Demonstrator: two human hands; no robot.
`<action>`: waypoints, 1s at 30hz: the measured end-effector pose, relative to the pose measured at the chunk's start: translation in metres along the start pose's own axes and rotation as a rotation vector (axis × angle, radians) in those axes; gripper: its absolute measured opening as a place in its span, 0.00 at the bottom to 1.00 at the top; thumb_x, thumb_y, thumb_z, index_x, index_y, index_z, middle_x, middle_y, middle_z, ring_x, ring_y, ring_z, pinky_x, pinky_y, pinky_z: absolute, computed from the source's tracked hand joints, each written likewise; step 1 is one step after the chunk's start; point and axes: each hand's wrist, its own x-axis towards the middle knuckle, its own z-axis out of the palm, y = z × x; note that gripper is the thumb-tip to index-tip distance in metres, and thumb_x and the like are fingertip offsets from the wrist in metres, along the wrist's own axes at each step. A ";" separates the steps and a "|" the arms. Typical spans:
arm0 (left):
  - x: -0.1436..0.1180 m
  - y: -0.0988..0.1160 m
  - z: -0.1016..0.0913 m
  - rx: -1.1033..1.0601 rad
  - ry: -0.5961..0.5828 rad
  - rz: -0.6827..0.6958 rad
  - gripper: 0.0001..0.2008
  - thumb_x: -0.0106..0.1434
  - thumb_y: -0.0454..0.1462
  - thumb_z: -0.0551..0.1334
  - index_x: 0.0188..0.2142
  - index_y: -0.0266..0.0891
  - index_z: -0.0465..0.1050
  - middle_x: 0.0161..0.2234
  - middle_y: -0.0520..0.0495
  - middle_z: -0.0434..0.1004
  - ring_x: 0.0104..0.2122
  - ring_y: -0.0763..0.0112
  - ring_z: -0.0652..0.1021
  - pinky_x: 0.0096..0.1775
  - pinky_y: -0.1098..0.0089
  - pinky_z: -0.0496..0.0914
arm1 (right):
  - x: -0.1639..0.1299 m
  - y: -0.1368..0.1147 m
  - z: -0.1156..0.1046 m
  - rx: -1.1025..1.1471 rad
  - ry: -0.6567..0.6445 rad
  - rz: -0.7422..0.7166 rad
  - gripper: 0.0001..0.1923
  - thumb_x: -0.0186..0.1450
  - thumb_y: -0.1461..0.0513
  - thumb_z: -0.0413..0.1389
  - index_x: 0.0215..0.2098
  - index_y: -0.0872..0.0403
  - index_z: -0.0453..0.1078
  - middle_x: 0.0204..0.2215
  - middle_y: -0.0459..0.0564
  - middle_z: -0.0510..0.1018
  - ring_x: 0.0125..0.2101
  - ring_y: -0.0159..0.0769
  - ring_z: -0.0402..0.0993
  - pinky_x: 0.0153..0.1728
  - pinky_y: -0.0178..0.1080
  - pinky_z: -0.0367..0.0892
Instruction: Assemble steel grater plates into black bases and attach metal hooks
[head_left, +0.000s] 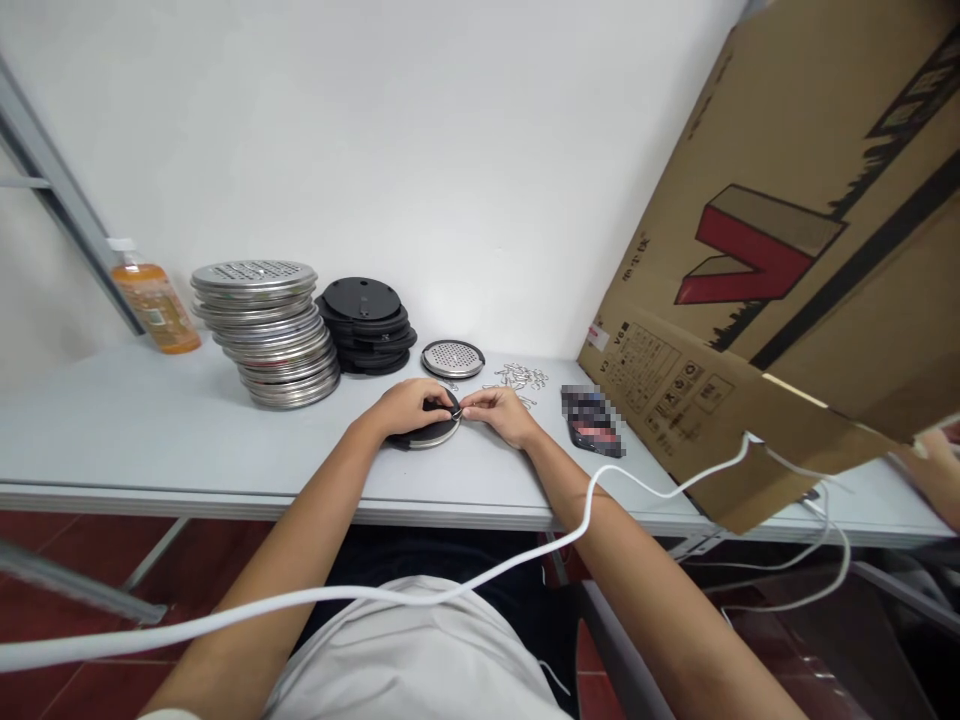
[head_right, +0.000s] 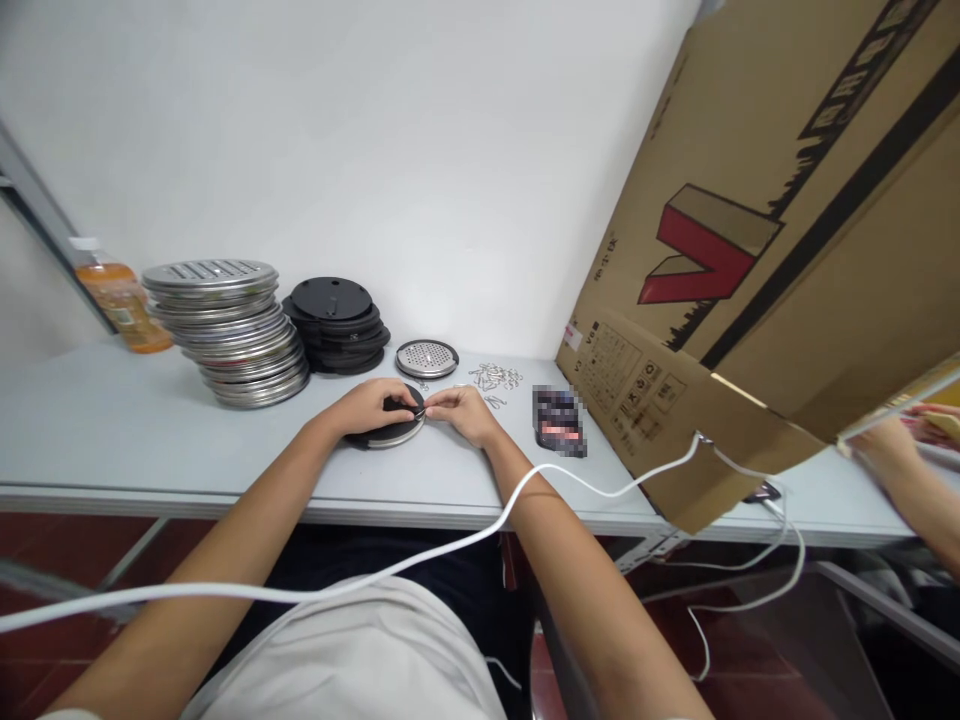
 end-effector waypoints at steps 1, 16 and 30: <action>0.000 0.001 0.000 -0.001 -0.007 0.004 0.11 0.61 0.42 0.65 0.41 0.42 0.80 0.38 0.49 0.82 0.39 0.66 0.78 0.41 0.69 0.68 | 0.001 0.001 -0.001 0.013 -0.003 0.001 0.16 0.46 0.58 0.72 0.32 0.56 0.82 0.29 0.49 0.84 0.30 0.36 0.78 0.40 0.41 0.72; 0.003 0.011 -0.002 -0.010 -0.066 -0.082 0.13 0.57 0.47 0.67 0.38 0.44 0.80 0.35 0.51 0.81 0.34 0.67 0.77 0.35 0.71 0.65 | 0.005 0.004 -0.005 0.077 -0.075 0.065 0.16 0.44 0.59 0.74 0.31 0.55 0.82 0.28 0.49 0.84 0.29 0.35 0.77 0.41 0.41 0.71; 0.002 0.019 0.000 0.078 -0.017 -0.052 0.13 0.56 0.49 0.67 0.34 0.44 0.79 0.33 0.51 0.81 0.34 0.65 0.76 0.35 0.70 0.64 | 0.003 0.002 -0.003 0.126 -0.051 0.068 0.17 0.42 0.59 0.74 0.30 0.56 0.81 0.26 0.48 0.83 0.29 0.35 0.78 0.41 0.41 0.73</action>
